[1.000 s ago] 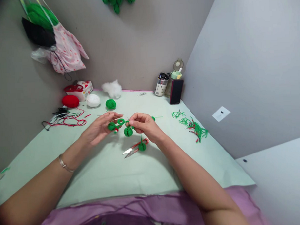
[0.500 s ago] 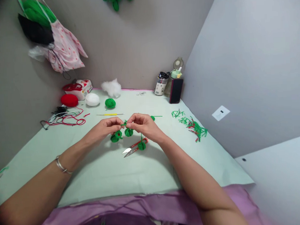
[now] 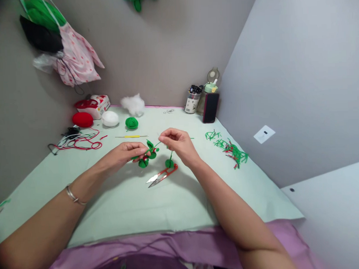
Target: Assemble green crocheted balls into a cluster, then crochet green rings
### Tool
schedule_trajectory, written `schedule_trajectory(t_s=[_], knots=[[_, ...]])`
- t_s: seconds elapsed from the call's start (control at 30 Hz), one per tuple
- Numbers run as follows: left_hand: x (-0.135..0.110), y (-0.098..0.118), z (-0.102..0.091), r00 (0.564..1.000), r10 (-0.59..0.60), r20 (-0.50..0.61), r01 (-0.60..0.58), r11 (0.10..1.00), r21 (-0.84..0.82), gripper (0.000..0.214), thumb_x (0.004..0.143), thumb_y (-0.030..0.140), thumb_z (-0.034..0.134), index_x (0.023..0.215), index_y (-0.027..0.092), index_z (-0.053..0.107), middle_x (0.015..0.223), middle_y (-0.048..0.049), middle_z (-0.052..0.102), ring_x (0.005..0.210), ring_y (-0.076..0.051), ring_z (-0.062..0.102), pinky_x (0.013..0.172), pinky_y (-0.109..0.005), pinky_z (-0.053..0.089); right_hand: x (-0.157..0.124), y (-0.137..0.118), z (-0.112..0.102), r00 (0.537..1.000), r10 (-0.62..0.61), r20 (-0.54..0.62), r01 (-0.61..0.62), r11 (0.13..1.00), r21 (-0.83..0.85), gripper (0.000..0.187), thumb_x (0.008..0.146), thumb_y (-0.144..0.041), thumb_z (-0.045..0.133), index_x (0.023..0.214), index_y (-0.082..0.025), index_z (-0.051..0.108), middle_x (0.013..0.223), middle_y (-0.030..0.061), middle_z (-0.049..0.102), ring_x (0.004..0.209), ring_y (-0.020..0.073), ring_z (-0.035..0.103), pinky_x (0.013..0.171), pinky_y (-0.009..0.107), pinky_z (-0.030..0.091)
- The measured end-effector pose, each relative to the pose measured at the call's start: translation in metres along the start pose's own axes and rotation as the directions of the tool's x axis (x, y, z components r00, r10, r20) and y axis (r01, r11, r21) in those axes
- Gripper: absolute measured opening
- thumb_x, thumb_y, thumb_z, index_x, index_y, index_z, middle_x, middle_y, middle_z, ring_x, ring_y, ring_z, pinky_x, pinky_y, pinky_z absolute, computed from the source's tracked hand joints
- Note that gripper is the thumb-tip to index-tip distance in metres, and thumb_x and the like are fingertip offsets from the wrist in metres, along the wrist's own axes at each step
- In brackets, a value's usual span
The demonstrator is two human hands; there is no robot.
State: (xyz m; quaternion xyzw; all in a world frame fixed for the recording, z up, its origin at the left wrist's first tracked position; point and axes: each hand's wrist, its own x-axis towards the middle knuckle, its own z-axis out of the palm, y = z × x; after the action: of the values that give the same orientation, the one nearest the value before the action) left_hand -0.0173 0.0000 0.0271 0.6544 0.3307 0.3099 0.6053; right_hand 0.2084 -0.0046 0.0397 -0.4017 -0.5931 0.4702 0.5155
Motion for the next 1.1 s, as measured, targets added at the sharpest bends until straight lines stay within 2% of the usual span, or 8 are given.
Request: schedule_trajectory(t_s=[0.13,0.2,0.3,0.43,0.63,0.73,0.93,1.1], knots=[[0.001,0.001,0.001,0.999,-0.026,-0.019,0.025,0.999,-0.027,0.024,0.079,0.043,0.071,0.081,0.019,0.072,0.078,-0.0028,0.066,0.066,-0.013,0.051,0.063,-0.028,0.037,0.008,0.000,-0.009,0.954,-0.008,-0.301,0.044,0.993,0.112,0.024,0.069,-0.035,0.083,0.073,-0.019,0.065,0.061,-0.0054,0.048,0.050,0.0057,0.037,0.044,0.021,0.029],[0.001,0.003,0.002,0.999,-0.039,-0.027,0.038,0.999,-0.038,0.023,0.078,0.041,0.072,0.082,0.018,0.071,0.078,-0.0026,0.066,0.066,-0.013,0.052,0.062,-0.028,0.036,0.011,-0.001,-0.012,0.937,0.022,-0.349,0.043,0.983,0.179,0.027,0.065,-0.034,0.084,0.073,-0.019,0.063,0.062,-0.0056,0.048,0.051,0.0059,0.041,0.043,0.020,0.031],[0.001,0.004,0.002,0.999,-0.040,-0.036,0.038,0.998,-0.054,0.022,0.077,0.039,0.074,0.082,0.017,0.069,0.078,-0.0020,0.066,0.066,-0.012,0.053,0.062,-0.028,0.035,0.010,-0.004,-0.011,0.958,0.064,-0.279,0.008,0.968,0.250,0.029,0.064,-0.034,0.084,0.073,-0.019,0.061,0.062,-0.0057,0.052,0.050,0.0056,0.045,0.043,0.019,0.033],[0.001,0.000,0.001,0.999,-0.032,-0.040,0.028,0.994,-0.101,0.022,0.076,0.036,0.076,0.085,0.017,0.068,0.083,-0.0026,0.068,0.070,-0.013,0.056,0.067,-0.028,0.040,0.002,-0.008,-0.002,0.995,0.070,-0.077,-0.049,0.969,0.241,0.027,0.071,-0.034,0.082,0.076,-0.018,0.061,0.064,-0.0045,0.059,0.048,0.0061,0.052,0.044,0.019,0.038],[0.002,0.000,0.001,0.999,-0.028,-0.027,0.025,0.993,-0.112,0.022,0.080,0.034,0.072,0.093,0.017,0.073,0.084,-0.0025,0.069,0.072,-0.012,0.056,0.071,-0.029,0.041,-0.005,-0.006,0.006,0.989,0.041,0.141,-0.069,0.978,0.196,0.022,0.078,-0.034,0.078,0.081,-0.017,0.063,0.071,-0.0005,0.067,0.054,0.0097,0.062,0.050,0.022,0.047],[0.001,0.001,0.002,0.999,-0.028,-0.041,0.024,0.995,-0.099,0.025,0.081,0.038,0.071,0.094,0.017,0.075,0.082,-0.0026,0.069,0.073,-0.013,0.057,0.072,-0.029,0.041,-0.003,-0.004,0.006,0.995,0.031,0.092,-0.050,0.976,0.213,0.021,0.079,-0.033,0.077,0.082,-0.018,0.063,0.073,-0.0003,0.068,0.057,0.0109,0.064,0.052,0.022,0.049],[0.001,0.001,0.003,0.996,-0.044,-0.078,0.042,0.998,-0.037,0.033,0.083,0.047,0.068,0.093,0.017,0.077,0.086,-0.0047,0.072,0.075,-0.014,0.057,0.073,-0.029,0.041,0.003,-0.002,0.000,0.983,0.062,-0.174,-0.015,0.966,0.259,0.024,0.073,-0.030,0.081,0.079,-0.018,0.062,0.074,-0.0008,0.066,0.059,0.0105,0.064,0.049,0.020,0.048],[0.001,0.000,0.001,0.996,-0.032,-0.080,0.031,0.999,-0.018,0.031,0.082,0.047,0.069,0.087,0.018,0.076,0.082,-0.0037,0.071,0.074,-0.014,0.058,0.074,-0.030,0.042,0.002,-0.002,0.001,0.993,0.065,-0.095,-0.037,0.962,0.269,0.024,0.074,-0.032,0.080,0.080,-0.018,0.062,0.075,-0.0011,0.066,0.057,0.0089,0.062,0.049,0.020,0.046]])
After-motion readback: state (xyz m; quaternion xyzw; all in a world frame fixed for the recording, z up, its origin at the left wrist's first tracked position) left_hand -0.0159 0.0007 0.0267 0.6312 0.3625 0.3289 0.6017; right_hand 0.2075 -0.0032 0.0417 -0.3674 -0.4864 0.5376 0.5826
